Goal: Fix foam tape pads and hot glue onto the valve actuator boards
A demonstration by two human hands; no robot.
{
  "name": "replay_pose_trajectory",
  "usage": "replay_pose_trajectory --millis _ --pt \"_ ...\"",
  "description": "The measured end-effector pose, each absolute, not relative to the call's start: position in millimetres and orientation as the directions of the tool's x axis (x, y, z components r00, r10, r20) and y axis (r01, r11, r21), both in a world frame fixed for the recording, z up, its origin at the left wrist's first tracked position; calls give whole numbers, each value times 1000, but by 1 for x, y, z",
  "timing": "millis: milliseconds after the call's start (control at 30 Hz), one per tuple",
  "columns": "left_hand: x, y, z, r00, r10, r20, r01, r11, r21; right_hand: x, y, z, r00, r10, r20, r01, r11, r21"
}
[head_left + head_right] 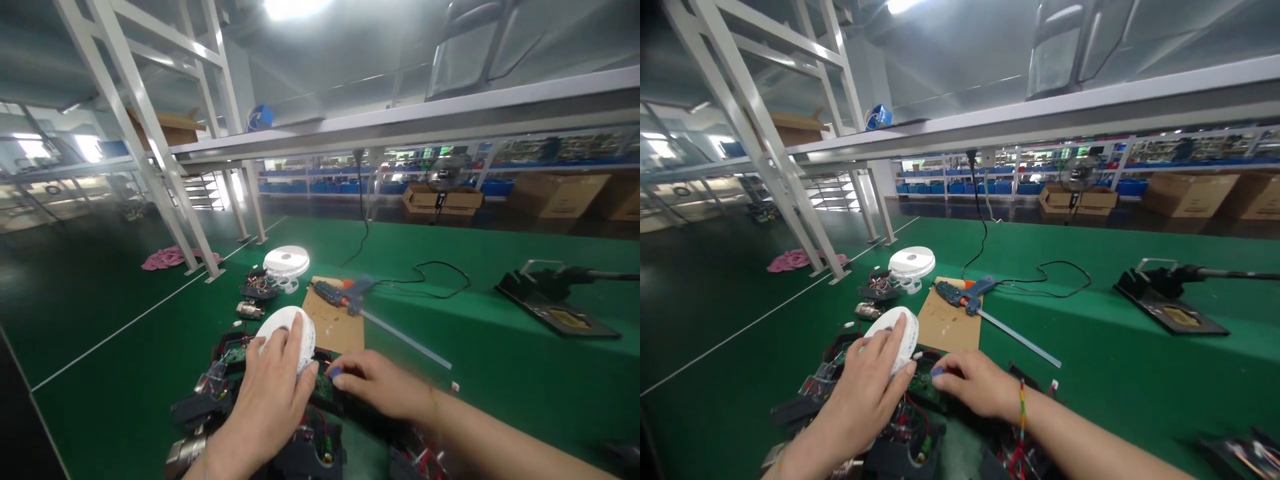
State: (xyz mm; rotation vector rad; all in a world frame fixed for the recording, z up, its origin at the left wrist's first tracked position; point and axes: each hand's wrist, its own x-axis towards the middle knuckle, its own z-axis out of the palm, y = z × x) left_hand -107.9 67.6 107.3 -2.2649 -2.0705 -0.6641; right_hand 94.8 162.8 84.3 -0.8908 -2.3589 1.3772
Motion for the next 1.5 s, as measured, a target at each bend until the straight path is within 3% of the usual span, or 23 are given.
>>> replay_pose_trajectory --millis 133,500,700,867,1200,1500 --pt "-105 77 120 98 977 190 957 -145 251 91 167 81 -697 715 54 408 458 -790" --pt "-120 83 105 155 985 -71 953 -130 275 89 165 65 -634 769 76 395 407 -823" --pt "-113 86 108 67 997 -38 941 -51 334 91 164 67 -646 759 81 366 401 -840" --pt "-106 88 100 1 998 67 961 -20 278 92 164 68 -639 766 73 374 392 -840" --pt "-115 84 108 132 990 -55 961 -114 254 91 161 71 -594 799 93 390 387 -836" --pt "-101 100 126 204 975 -92 975 -193 111 91 156 68 -592 793 146 351 417 -838"
